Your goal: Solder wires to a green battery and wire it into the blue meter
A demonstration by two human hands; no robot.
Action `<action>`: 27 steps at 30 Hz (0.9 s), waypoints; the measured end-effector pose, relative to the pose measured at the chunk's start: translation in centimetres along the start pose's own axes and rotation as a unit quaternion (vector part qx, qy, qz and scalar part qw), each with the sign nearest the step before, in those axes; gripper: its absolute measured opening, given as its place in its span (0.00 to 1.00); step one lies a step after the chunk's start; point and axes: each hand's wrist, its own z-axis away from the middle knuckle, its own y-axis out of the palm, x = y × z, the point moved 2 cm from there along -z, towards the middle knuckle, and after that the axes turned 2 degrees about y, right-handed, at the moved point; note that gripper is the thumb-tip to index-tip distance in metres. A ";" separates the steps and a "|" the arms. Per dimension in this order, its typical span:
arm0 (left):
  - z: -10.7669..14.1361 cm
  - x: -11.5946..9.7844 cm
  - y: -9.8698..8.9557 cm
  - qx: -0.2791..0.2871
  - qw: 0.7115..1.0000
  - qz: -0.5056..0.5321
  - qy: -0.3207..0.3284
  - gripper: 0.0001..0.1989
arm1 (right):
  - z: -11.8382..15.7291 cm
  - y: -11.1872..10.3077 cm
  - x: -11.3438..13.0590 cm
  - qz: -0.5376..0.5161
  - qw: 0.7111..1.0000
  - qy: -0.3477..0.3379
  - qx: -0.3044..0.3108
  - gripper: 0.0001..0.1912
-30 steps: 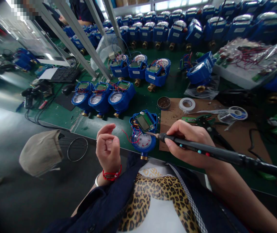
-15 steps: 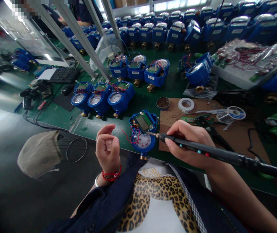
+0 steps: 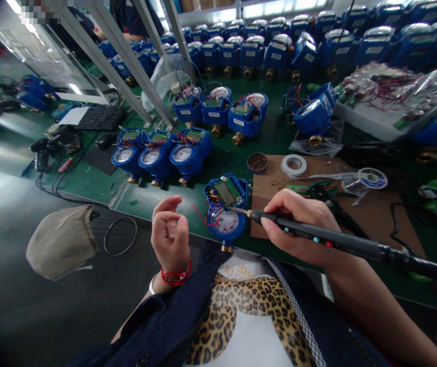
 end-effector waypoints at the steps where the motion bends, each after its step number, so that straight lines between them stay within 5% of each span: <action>1: 0.0 0.0 0.0 0.001 1.000 -0.001 0.000 0.04 | 0.0 0.0 0.0 -0.001 1.000 0.000 0.000 0.05; 10: 0.1 0.2 0.1 0.004 1.000 -0.007 -0.009 0.04 | 1.1 -1.5 -0.7 -0.071 0.995 0.061 -0.048 0.05; 17: -0.3 0.8 -0.2 -0.008 0.999 -0.038 -0.010 0.03 | 2.9 -3.9 -3.8 -0.163 0.931 0.164 -0.283 0.07; 23: 0.3 4.0 -1.2 -0.018 0.994 -0.103 -0.036 0.05 | 5.3 -8.6 -9.6 -0.257 0.833 0.172 -0.458 0.06; 27: 1.0 6.4 -1.6 -0.010 0.988 -0.142 -0.066 0.06 | 8.9 -12.7 -15.1 -0.221 0.817 0.242 -0.474 0.04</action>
